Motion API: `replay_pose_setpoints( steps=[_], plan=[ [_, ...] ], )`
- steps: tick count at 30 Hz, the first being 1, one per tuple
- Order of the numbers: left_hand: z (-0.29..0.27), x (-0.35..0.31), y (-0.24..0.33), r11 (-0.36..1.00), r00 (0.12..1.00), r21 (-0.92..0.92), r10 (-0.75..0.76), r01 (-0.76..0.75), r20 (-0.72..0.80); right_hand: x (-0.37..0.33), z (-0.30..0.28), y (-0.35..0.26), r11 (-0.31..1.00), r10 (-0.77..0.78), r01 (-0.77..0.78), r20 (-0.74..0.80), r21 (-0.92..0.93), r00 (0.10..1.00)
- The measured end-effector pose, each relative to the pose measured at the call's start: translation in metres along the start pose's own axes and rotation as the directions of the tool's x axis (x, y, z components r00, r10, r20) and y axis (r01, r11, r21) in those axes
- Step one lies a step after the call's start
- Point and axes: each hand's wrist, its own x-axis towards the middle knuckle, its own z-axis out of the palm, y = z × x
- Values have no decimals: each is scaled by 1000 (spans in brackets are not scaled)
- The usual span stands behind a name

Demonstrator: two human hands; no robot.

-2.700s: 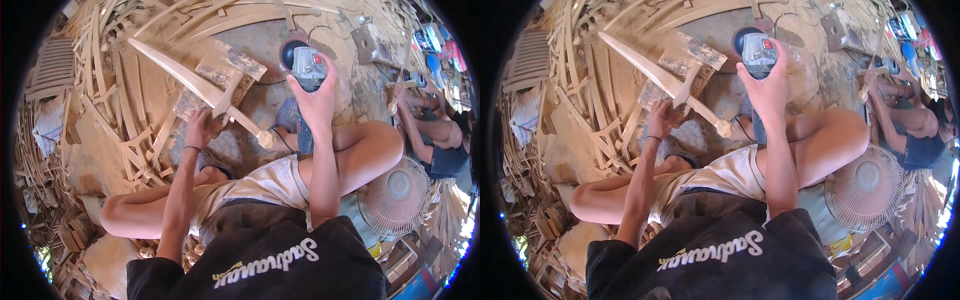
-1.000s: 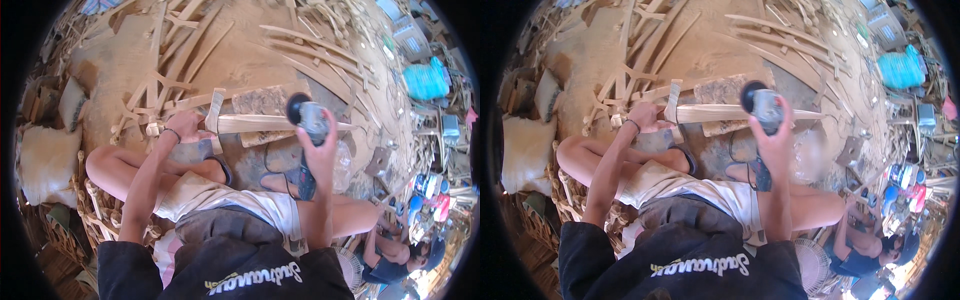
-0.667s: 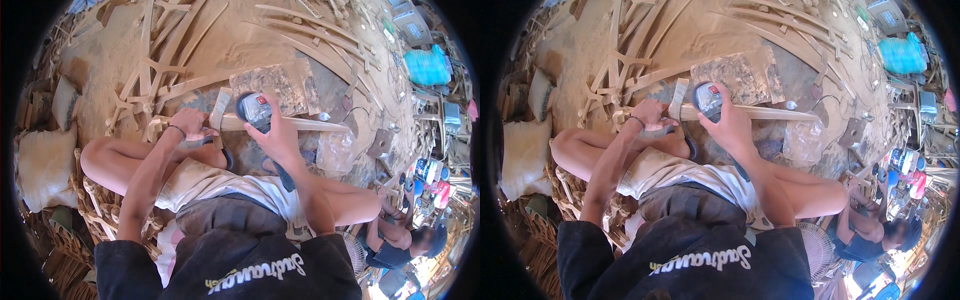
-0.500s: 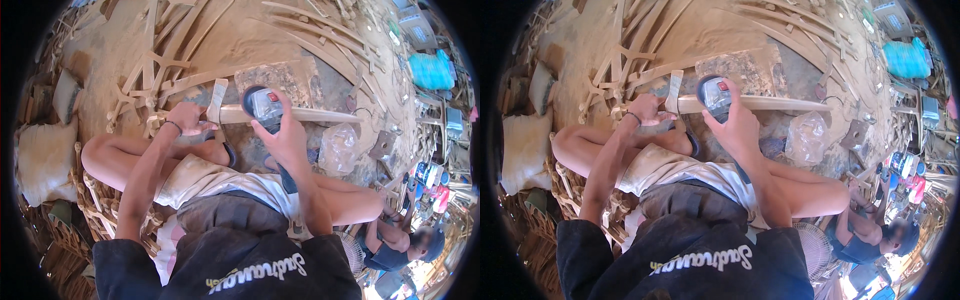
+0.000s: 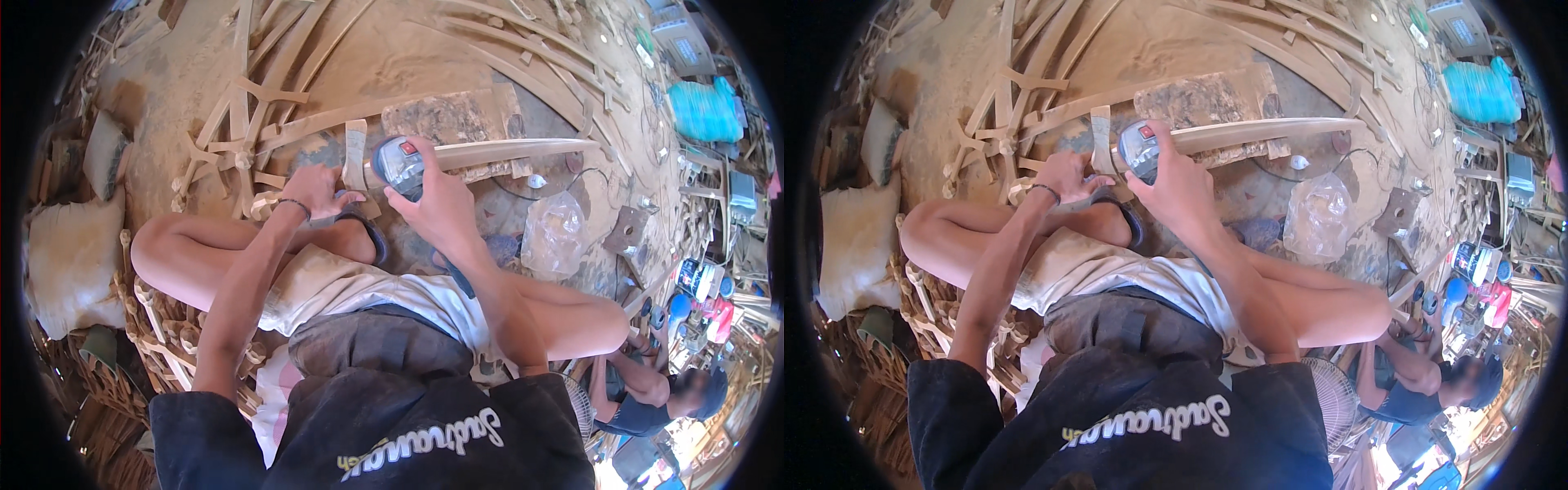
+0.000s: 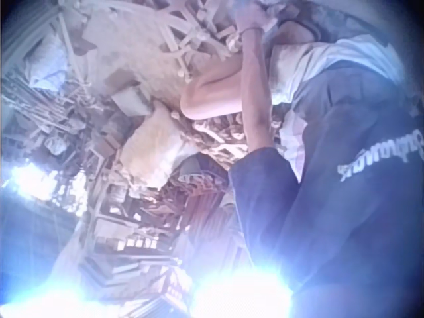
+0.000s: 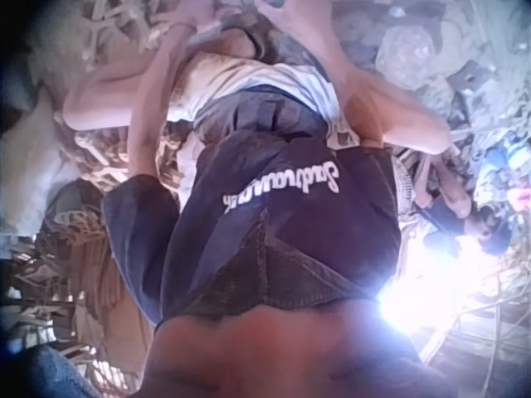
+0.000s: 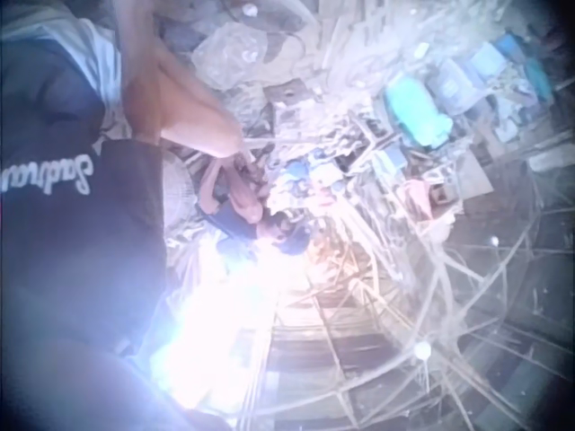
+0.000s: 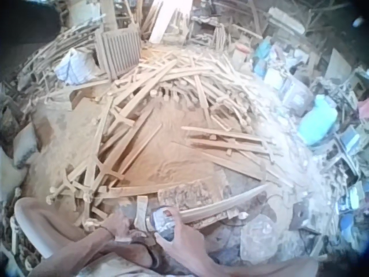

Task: The person sands the blade and guard of a wooden sword using a handheld power sander, occasionally applying glue to a joint.

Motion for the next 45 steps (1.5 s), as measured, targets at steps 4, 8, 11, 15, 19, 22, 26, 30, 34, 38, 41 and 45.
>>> replay_pose_setpoints(
  steps=[4,8,11,15,19,22,26,30,34,38,41,45],
  plan=[
    [7,-3,-1,1000,1000,-15,-2,2,-19,2,4,-3,999,-39,39,-8,-11,999],
    [6,-6,1,1000,1000,-11,-8,7,-13,3,3,-9,999,-51,51,11,-16,999],
    [-2,-5,9,999,998,0,-35,35,51,4,4,-7,998,-56,56,14,-20,998],
    [-7,-7,13,999,995,-5,-49,50,83,3,3,-6,998,-42,44,41,-42,998],
    [-3,-5,10,999,996,31,-42,40,79,3,2,0,996,-41,43,35,-72,999],
    [-2,-6,9,999,996,22,-34,33,78,1,-7,3,996,-1,6,54,-93,999],
    [5,-4,5,1000,998,-1,-24,24,51,0,-14,20,994,30,-26,38,-104,999],
    [16,-1,-1,1000,1000,-21,12,-11,8,2,-22,39,996,52,-51,11,-79,999],
    [19,0,-5,1000,1000,-9,1,-1,17,6,-33,60,991,108,-110,-33,-82,994],
    [21,-1,-7,1000,1000,-10,19,-19,3,7,-49,86,979,187,-191,-70,-69,980],
    [22,0,-5,999,1000,-24,24,-24,-8,8,-62,115,980,181,-190,-139,-54,974],
    [24,3,-8,998,998,2,55,-55,-42,12,-83,156,988,144,-155,-258,-23,955]
  ],
)
